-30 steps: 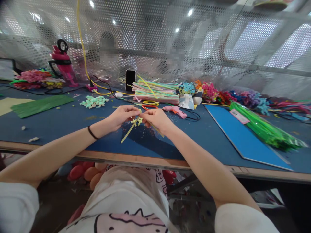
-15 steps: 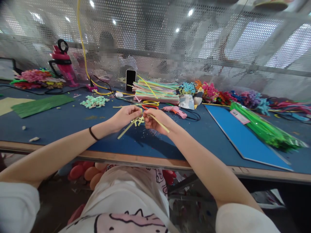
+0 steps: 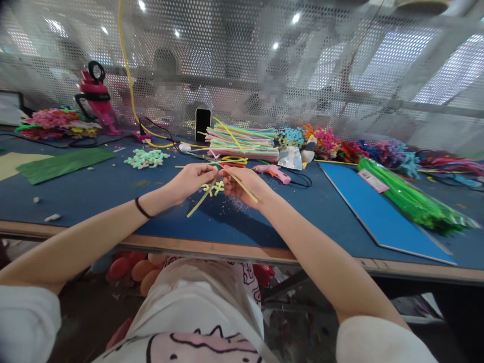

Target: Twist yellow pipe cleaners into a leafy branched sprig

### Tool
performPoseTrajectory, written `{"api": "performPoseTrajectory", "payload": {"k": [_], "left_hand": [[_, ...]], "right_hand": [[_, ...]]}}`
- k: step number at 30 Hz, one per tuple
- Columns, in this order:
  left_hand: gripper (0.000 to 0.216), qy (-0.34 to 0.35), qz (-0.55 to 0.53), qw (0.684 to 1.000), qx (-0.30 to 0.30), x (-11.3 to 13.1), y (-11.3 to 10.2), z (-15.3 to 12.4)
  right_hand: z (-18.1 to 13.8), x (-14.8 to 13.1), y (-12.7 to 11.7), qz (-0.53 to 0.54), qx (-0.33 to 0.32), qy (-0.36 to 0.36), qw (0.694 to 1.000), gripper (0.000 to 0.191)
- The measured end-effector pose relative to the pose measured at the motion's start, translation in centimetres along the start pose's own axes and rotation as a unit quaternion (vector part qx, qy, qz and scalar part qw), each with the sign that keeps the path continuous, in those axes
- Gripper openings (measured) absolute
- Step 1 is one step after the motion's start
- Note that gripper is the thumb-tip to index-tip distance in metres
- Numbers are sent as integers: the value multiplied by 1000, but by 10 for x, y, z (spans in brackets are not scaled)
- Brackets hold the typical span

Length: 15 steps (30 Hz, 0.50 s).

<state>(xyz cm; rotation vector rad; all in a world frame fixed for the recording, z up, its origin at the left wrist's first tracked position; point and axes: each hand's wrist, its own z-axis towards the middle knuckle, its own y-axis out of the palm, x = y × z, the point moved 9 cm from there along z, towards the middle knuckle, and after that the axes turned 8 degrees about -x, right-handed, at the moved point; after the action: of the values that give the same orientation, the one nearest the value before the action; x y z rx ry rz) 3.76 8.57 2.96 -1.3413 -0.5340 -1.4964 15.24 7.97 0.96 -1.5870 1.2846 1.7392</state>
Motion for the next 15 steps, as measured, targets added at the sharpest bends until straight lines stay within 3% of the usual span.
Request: {"api": "performPoseTrajectory", "payload": {"k": [4,9,15], "left_hand": [[23,-1,-20,1000,22,-2,-5,1],[22,-9,-21,999,32,2,-6,-2],[22,-10,-57,998,1,1,2,-2]], "right_hand": [[1,-1,0,-13,-13,-10,1000,10],[0,-6,1,-69,-28,-57,996,24],[-2,-22,-6,-203,29,-143,968,30]]}}
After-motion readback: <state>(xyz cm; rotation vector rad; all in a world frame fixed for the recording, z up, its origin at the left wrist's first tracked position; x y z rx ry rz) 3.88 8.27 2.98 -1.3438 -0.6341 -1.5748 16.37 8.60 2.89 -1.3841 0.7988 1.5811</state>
